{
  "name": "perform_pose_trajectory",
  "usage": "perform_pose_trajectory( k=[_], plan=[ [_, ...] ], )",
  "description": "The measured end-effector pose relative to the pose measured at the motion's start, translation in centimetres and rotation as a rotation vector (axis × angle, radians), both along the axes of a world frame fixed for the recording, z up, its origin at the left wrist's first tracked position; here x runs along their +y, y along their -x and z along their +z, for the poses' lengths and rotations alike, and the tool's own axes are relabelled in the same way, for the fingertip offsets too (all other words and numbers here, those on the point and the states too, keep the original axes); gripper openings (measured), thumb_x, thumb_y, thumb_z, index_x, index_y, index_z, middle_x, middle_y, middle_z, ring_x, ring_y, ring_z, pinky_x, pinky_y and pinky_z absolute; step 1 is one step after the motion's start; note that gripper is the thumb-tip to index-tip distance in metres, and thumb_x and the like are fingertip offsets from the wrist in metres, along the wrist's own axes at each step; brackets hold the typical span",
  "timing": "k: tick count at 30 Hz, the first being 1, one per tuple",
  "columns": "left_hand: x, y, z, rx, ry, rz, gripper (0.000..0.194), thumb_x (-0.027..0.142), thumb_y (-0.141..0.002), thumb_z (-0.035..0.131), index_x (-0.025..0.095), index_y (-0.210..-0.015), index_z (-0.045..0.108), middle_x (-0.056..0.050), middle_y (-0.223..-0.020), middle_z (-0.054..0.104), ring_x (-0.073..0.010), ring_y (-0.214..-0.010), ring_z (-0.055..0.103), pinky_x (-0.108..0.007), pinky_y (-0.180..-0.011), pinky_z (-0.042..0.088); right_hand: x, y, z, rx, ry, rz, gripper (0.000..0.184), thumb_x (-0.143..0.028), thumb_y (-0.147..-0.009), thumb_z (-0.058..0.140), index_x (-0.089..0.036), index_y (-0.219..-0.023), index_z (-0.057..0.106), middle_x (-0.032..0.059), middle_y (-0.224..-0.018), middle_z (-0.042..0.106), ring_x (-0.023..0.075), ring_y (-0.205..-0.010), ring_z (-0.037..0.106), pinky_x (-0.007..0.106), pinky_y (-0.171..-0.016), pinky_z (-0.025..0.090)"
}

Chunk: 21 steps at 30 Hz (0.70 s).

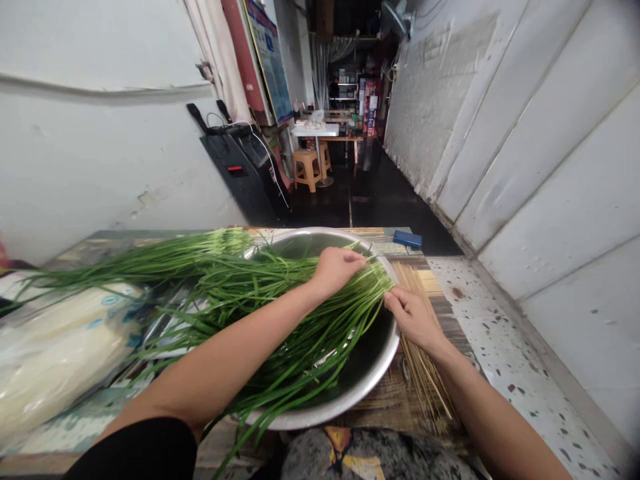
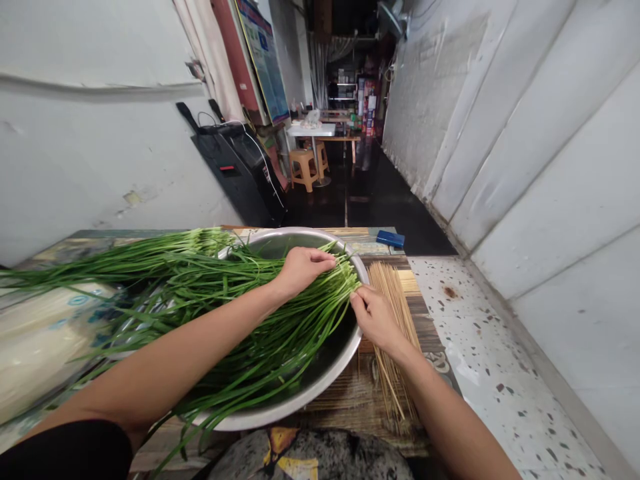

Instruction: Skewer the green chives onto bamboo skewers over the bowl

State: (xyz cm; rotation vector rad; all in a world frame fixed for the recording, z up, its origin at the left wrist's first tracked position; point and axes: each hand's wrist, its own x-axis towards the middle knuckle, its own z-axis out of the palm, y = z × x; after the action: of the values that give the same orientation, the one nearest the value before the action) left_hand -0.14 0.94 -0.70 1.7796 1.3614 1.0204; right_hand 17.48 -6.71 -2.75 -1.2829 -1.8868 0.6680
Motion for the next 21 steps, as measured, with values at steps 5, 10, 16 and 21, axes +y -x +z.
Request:
perform_pose_trajectory(
  k=[5,10,16,21],
  plan=[
    [-0.4,-0.1,0.2,0.051,-0.029,-0.055,0.018,0.026,-0.071,0.063,0.015,-0.081,0.074,-0.004,-0.082,0.072,-0.0169,-0.077,0.066,-0.027,-0.077,0.049,0.0,0.1,-0.1,-0.006,-0.011,-0.003,0.034,-0.031,-0.089,0.036,-0.020,-0.057,0.035,-0.0005,-0.060,0.041,0.0129,-0.060,0.043,0.025,-0.056,0.032],
    [0.1,1.3,1.7,0.136,0.058,-0.262,0.023,0.024,-0.076,0.058,0.017,-0.091,0.073,-0.004,-0.092,0.072,-0.0170,-0.087,0.065,-0.027,-0.083,0.047,0.1,0.0,-0.2,-0.004,-0.007,-0.002,0.034,-0.033,-0.090,0.035,-0.020,-0.059,0.036,-0.0003,-0.061,0.042,0.0130,-0.060,0.043,0.025,-0.057,0.032],
    [2.0,3.9,1.7,0.527,-0.188,0.078,0.022,0.026,-0.078,0.055,0.021,-0.090,0.073,-0.006,-0.099,0.069,-0.0239,-0.100,0.059,-0.037,-0.092,0.038,0.1,0.0,0.0,-0.017,0.010,0.000,0.034,-0.034,-0.089,0.036,-0.019,-0.058,0.037,-0.0010,-0.059,0.041,0.0127,-0.059,0.043,0.024,-0.056,0.032],
    [1.4,3.2,1.8,0.435,-0.104,-0.173,0.032,0.041,-0.081,0.050,0.020,-0.088,0.073,-0.005,-0.097,0.069,-0.0217,-0.095,0.059,-0.031,-0.088,0.040,0.1,-0.1,0.3,0.034,0.033,0.015,0.035,-0.034,-0.089,0.040,-0.019,-0.059,0.040,-0.0016,-0.060,0.041,0.0118,-0.059,0.042,0.024,-0.057,0.033]
  ],
)
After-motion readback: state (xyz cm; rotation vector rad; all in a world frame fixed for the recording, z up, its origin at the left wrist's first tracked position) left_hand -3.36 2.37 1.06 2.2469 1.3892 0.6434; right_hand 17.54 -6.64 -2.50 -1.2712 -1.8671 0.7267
